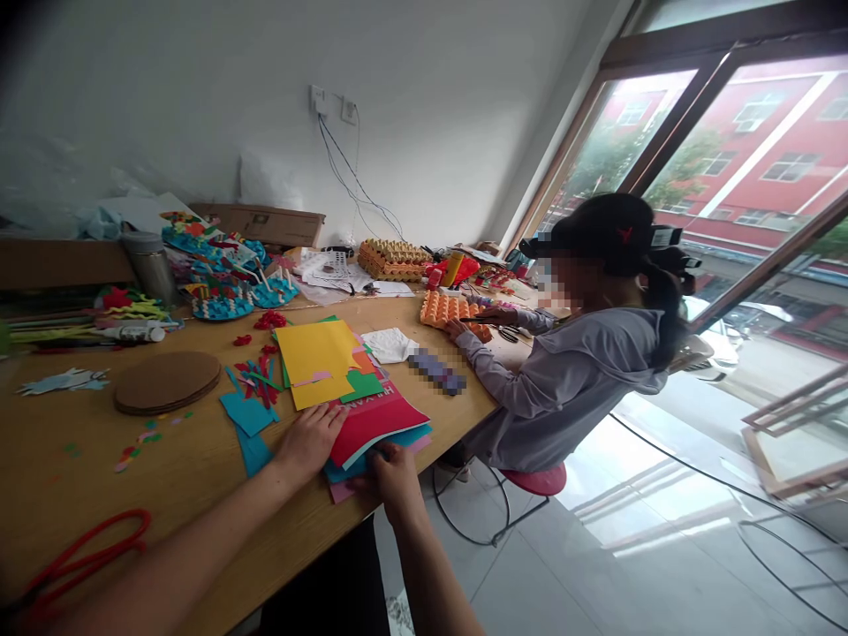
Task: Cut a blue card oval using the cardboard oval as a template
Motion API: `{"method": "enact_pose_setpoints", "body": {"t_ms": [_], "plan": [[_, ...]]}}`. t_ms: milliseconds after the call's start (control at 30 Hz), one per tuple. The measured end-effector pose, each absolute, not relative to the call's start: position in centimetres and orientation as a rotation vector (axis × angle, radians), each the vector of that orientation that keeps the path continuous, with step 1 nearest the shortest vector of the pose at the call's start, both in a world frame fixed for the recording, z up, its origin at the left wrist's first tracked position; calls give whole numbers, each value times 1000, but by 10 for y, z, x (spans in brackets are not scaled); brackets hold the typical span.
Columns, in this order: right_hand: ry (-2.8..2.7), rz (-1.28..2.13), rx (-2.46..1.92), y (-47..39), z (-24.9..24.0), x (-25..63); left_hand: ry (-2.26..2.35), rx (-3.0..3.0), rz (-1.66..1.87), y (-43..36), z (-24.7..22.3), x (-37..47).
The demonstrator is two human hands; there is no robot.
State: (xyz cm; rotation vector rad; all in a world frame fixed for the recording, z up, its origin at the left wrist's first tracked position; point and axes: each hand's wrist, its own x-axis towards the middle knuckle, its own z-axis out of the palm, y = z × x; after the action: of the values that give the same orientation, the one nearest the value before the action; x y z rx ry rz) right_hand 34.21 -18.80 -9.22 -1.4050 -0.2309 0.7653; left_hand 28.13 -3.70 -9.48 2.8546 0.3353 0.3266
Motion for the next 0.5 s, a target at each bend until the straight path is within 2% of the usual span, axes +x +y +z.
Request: {"method": "enact_pose_setpoints", "body": {"t_ms": [500], "plan": [[-99,720,-1572,-244,-87,315,393,2923,280,-31,-92,280]]}}
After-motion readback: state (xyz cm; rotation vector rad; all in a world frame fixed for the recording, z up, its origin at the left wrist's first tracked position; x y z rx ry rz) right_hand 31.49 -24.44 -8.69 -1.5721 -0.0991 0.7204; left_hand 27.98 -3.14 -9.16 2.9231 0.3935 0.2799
